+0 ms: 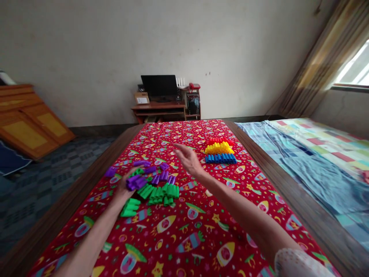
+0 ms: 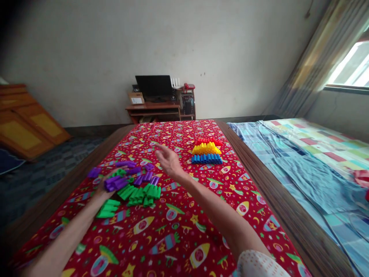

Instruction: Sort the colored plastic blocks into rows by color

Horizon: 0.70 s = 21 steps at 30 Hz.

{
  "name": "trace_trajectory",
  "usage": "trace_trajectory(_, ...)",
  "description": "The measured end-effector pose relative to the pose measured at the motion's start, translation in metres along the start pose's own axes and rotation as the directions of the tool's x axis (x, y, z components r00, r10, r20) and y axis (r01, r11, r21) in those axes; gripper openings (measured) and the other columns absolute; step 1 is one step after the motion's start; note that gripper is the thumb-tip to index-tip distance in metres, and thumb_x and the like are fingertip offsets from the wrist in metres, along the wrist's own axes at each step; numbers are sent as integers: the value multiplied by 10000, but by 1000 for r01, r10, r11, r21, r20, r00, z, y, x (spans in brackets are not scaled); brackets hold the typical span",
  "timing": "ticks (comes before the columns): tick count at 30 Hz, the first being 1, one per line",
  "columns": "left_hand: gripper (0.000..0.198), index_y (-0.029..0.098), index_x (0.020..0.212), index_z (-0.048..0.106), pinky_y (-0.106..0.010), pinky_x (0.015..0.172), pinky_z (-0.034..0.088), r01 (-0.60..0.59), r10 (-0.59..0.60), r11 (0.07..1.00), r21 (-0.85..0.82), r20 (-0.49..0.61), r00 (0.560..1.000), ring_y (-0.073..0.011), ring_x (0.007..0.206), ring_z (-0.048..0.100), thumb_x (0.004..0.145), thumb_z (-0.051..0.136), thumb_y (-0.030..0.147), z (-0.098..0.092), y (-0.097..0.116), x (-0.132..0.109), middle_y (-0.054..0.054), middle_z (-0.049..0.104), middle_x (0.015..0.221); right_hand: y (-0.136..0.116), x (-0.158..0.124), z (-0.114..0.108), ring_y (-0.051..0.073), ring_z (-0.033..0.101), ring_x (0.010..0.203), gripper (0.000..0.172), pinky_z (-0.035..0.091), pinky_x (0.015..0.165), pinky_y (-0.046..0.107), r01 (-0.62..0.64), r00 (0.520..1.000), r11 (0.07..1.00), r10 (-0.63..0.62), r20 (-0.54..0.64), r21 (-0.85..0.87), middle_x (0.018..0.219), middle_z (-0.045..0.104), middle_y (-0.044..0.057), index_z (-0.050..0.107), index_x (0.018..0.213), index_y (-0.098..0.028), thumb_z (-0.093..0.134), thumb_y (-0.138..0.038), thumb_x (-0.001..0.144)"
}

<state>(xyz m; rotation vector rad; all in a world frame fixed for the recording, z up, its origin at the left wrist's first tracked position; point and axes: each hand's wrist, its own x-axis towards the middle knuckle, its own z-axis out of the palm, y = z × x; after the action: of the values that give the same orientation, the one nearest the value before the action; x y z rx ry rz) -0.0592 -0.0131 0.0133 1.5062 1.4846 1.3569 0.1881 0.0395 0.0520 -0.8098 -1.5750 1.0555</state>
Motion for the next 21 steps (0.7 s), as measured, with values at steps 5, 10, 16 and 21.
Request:
trace_trajectory(5, 621, 157, 1129, 678, -478, 1022, 477, -153, 72, 952, 266, 290, 954, -344, 1168, 612, 618, 682, 510, 6, 11, 33, -155, 687, 1196, 26, 0, -155, 241, 649, 909, 577, 497, 857, 399, -35, 871, 954, -116, -478, -296, 939, 716, 85, 673, 1078, -164, 493, -649, 824)
trace_trajectory(10, 459, 198, 1137, 679, -371, 963, 519, -325, 208, 841, 433, 297, 932, -262, 1085, 654, 812, 497, 467, -19, 22, 54, -75, 722, 1145, 55, 6, -254, 286, 626, 1034, 594, 448, 952, 449, -162, 791, 850, -192, -581, -501, 1053, 712, 150, 683, 1106, -122, 434, -598, 851)
trace_trajectory(16, 437, 131, 1171, 616, -416, 1066, 420, 85, 147, 647, 757, -233, 961, -265, 1225, 556, 906, 318, 308, -79, -19, 67, -120, 652, 1248, 96, 30, -274, 301, 670, 955, 617, 521, 843, 435, -237, 840, 936, 64, -538, -259, 992, 731, 161, 711, 1021, -122, 437, -647, 846)
trace_trajectory(21, 352, 93, 1110, 617, -534, 1081, 372, 131, 56, 629, 766, -213, 975, -342, 1190, 562, 862, 433, 261, -79, -46, 69, -150, 676, 1170, 91, 41, -250, 274, 673, 960, 634, 517, 874, 420, -251, 948, 912, 164, -274, -323, 964, 749, 98, 729, 1015, -178, 409, -697, 846)
